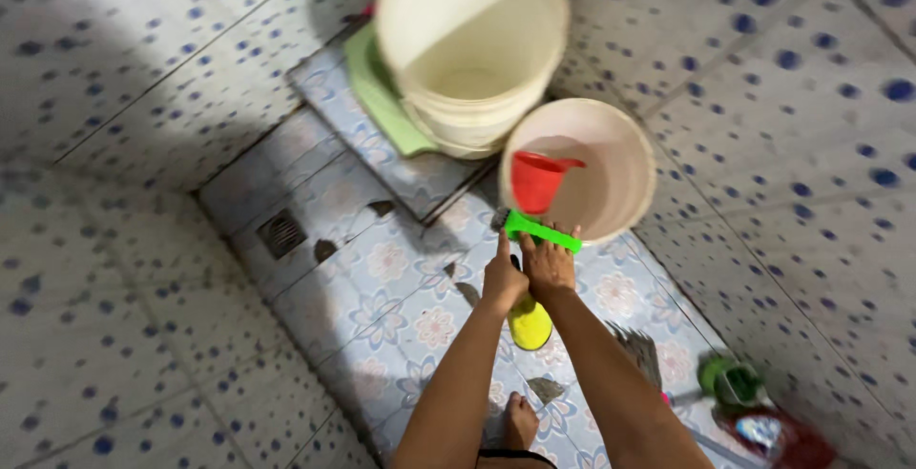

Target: The person scrubs the tiled walls and floor of a bathroom using a green scrubbing brush and a yellow cloth. They dip the brush into a bucket of water and scrub various surfaces including the walls, floor, and a red wall-mounted organizer.

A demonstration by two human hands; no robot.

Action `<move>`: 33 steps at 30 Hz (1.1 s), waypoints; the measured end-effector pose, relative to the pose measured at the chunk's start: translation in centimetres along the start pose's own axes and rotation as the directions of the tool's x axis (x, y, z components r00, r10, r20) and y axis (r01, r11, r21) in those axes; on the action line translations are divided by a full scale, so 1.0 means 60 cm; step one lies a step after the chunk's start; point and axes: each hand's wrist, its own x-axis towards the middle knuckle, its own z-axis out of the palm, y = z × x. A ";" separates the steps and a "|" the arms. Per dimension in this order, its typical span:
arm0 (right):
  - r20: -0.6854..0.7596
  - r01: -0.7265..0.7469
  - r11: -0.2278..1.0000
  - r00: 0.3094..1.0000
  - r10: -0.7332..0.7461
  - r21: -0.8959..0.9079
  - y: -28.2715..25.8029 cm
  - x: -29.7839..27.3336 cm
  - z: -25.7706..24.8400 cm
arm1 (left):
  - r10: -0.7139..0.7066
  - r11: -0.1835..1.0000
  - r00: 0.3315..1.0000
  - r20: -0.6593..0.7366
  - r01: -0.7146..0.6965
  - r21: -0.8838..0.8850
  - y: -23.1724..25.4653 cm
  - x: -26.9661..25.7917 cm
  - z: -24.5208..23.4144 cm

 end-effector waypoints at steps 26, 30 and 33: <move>0.024 0.629 0.774 0.775 -0.632 0.066 -0.499 0.298 -0.039 | -0.448 0.836 0.864 -0.229 0.314 -0.451 -0.189 0.082 -0.477; 0.106 0.693 0.720 0.713 -0.693 0.049 -0.516 0.351 -0.005 | -0.554 0.755 0.800 -0.230 0.367 -0.543 -0.190 0.117 -0.495; 0.161 0.778 0.628 0.619 -0.769 0.007 -0.521 0.388 0.026 | -0.593 0.713 0.770 -0.234 0.368 -0.597 -0.199 0.145 -0.491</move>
